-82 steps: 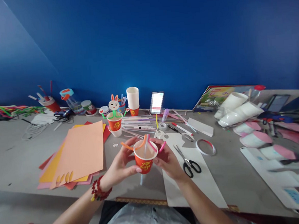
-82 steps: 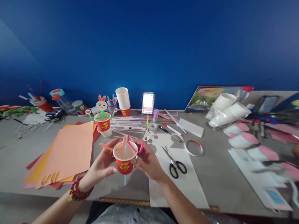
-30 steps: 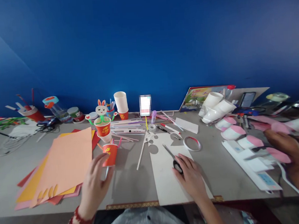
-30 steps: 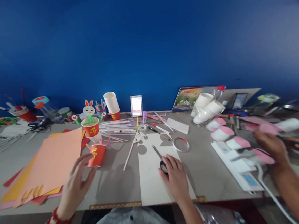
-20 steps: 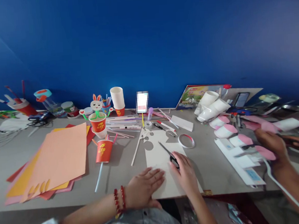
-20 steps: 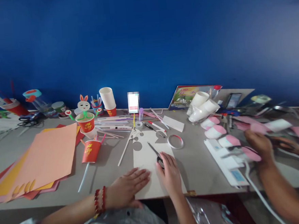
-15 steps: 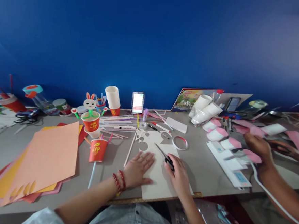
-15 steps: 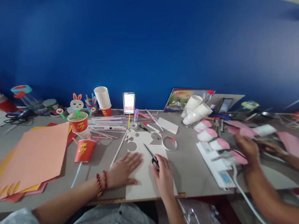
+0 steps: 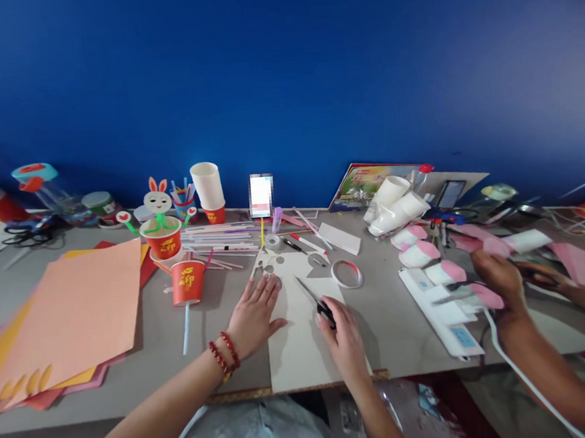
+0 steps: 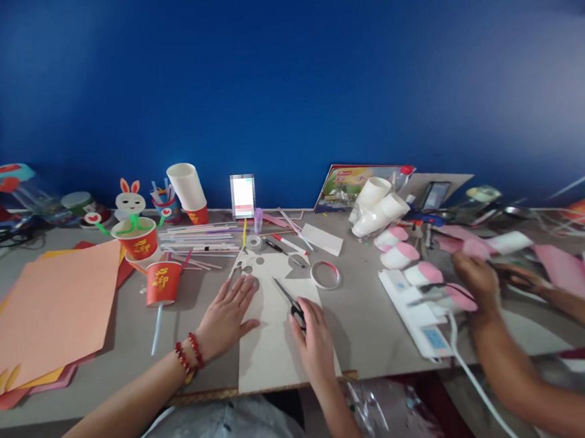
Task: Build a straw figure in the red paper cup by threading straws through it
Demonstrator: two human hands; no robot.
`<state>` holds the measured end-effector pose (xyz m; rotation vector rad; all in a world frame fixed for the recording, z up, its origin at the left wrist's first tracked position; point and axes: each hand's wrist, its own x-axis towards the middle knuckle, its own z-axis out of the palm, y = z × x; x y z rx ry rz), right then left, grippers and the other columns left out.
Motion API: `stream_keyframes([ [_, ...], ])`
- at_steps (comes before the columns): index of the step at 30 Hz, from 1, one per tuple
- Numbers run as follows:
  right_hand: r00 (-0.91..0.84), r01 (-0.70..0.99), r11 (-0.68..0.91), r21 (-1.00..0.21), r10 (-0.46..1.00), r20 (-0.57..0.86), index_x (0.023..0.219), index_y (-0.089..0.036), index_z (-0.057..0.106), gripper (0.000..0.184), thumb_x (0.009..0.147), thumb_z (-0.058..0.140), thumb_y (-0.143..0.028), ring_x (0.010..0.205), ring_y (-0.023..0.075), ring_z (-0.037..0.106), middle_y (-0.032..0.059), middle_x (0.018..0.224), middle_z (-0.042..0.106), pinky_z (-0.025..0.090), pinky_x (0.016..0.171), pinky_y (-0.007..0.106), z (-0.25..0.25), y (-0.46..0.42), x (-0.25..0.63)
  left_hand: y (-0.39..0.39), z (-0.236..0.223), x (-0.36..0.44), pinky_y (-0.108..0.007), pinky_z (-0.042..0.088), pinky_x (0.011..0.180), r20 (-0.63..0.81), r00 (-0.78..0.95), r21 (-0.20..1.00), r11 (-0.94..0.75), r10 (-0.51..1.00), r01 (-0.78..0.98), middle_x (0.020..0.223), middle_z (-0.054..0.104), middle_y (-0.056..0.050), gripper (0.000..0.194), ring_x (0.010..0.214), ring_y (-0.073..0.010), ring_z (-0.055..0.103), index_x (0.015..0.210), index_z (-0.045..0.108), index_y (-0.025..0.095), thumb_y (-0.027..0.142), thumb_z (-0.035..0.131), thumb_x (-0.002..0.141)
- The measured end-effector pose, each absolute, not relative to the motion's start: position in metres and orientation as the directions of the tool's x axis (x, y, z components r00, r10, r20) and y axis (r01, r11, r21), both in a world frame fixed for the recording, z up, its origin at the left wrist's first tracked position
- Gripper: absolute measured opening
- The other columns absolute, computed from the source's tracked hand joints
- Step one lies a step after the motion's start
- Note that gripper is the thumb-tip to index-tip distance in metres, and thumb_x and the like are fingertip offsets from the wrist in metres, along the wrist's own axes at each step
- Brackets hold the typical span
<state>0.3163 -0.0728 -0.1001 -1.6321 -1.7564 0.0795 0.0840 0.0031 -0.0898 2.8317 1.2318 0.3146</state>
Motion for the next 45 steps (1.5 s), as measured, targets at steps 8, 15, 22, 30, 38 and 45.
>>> stream_keyframes([
  [8, 0.049, 0.866, 0.181, -0.467, 0.898, 0.438, 0.127, -0.022, 0.058, 0.035, 0.099, 0.048, -0.04, 0.111, 0.0272, 0.064, 0.0129, 0.12, 0.067, 0.055, 0.094, 0.045, -0.09, -0.061, 0.324, -0.024, -0.079, 0.048, -0.052, 0.018, 0.122, 0.105, 0.765, 0.133, -0.771, 0.636, 0.623, 0.16, 0.034, -0.012, 0.079, 0.149, -0.031, 0.028, 0.154, 0.03, 0.02, 0.067, 0.042, 0.092],
  [15, -0.09, 0.934, 0.221, -0.282, 0.907, 0.411, 0.123, -0.02, 0.061, 0.031, 0.096, 0.05, -0.031, 0.113, 0.0311, 0.061, 0.0134, 0.121, 0.066, 0.05, 0.098, 0.051, -0.081, -0.022, 0.324, -0.022, -0.081, 0.045, -0.054, 0.021, 0.121, 0.096, 0.762, 0.147, -0.766, 0.641, 0.626, 0.162, 0.031, -0.012, 0.081, 0.148, -0.0318, 0.03, 0.154, 0.031, 0.019, 0.069, 0.039, 0.092],
  [22, -0.182, 0.949, 0.259, -0.18, 0.916, 0.358, 0.121, -0.021, 0.063, 0.031, 0.094, 0.048, -0.021, 0.11, 0.03, 0.062, 0.0123, 0.122, 0.067, 0.05, 0.095, 0.048, -0.085, 0.0, 0.317, -0.022, -0.077, 0.044, -0.055, 0.021, 0.12, 0.086, 0.756, 0.174, -0.757, 0.649, 0.63, 0.161, 0.031, -0.014, 0.081, 0.148, -0.0329, 0.03, 0.155, 0.03, 0.019, 0.069, 0.04, 0.091],
  [30, -0.121, 0.971, 0.181, -0.154, 0.933, 0.338, 0.104, -0.021, 0.064, 0.016, 0.093, 0.052, -0.022, 0.095, 0.0285, 0.062, 0.0101, 0.103, 0.068, 0.05, 0.083, 0.041, -0.077, 0.004, 0.32, -0.02, -0.075, 0.043, -0.056, 0.015, 0.123, 0.076, 0.761, 0.211, -0.757, 0.644, 0.619, 0.162, 0.031, -0.011, 0.079, 0.149, -0.0319, 0.028, 0.154, 0.029, 0.021, 0.068, 0.04, 0.092],
  [38, -0.168, 0.956, 0.237, -0.174, 0.927, 0.336, 0.087, -0.021, 0.058, 0.013, 0.095, 0.047, -0.019, 0.082, 0.0244, 0.063, 0.0069, 0.085, 0.068, 0.049, 0.077, 0.036, -0.061, 0.012, 0.324, -0.017, -0.071, 0.042, -0.063, 0.016, 0.122, 0.123, 0.713, 0.427, -0.685, 0.69, 0.59, 0.155, 0.043, -0.013, 0.062, 0.146, -0.0331, 0.035, 0.145, 0.044, 0.022, 0.056, 0.051, 0.093],
  [45, -0.409, 0.781, 0.542, -0.312, 0.82, 0.4, 0.099, -0.025, 0.061, 0.016, 0.092, 0.052, -0.014, 0.093, 0.0225, 0.066, 0.0041, 0.095, 0.071, 0.049, 0.098, 0.043, -0.017, -0.02, 0.282, 0.0, -0.043, 0.048, -0.031, 0.053, 0.074, -0.014, 0.384, 0.949, -0.109, 0.923, 0.296, 0.096, 0.072, -0.009, 0.037, 0.085, -0.021, 0.067, 0.106, 0.062, 0.019, 0.051, 0.049, 0.095],
])
